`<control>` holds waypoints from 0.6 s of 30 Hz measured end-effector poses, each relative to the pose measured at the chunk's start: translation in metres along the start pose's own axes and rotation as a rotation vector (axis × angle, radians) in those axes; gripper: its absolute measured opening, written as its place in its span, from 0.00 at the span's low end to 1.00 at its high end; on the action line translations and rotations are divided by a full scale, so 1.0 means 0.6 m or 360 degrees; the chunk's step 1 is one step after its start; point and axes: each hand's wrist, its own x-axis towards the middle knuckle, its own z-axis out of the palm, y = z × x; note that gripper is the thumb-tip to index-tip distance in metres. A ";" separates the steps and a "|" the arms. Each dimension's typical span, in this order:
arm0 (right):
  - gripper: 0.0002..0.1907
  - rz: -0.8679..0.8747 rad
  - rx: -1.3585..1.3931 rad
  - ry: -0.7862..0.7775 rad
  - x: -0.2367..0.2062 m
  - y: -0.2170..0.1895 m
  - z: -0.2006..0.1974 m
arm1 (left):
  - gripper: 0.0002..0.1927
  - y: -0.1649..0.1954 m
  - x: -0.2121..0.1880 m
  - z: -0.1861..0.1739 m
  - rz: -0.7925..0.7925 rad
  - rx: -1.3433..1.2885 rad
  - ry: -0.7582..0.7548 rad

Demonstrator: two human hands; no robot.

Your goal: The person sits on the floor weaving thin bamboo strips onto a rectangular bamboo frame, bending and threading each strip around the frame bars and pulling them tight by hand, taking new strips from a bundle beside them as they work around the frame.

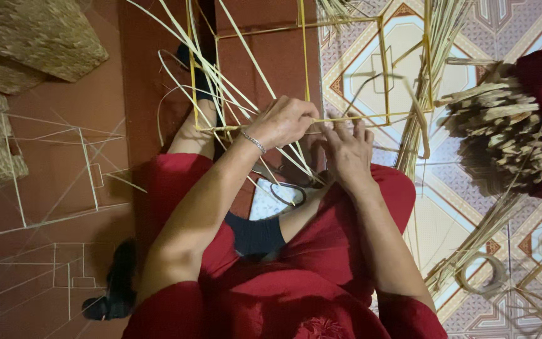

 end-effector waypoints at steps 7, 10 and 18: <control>0.06 0.0287 0.0436 -0.0341 -0.117 -0.076 0.011 | 0.09 -0.005 -0.010 0.015 -0.0056 -0.0091 0.0110; 0.07 0.0222 0.0364 -0.0166 -0.130 -0.127 -0.031 | 0.03 -0.020 -0.004 0.039 -0.0181 -0.0099 0.0091; 0.06 0.0080 0.0320 0.0078 -0.119 -0.147 -0.144 | 0.09 -0.056 -0.002 0.098 0.0485 0.0415 0.0516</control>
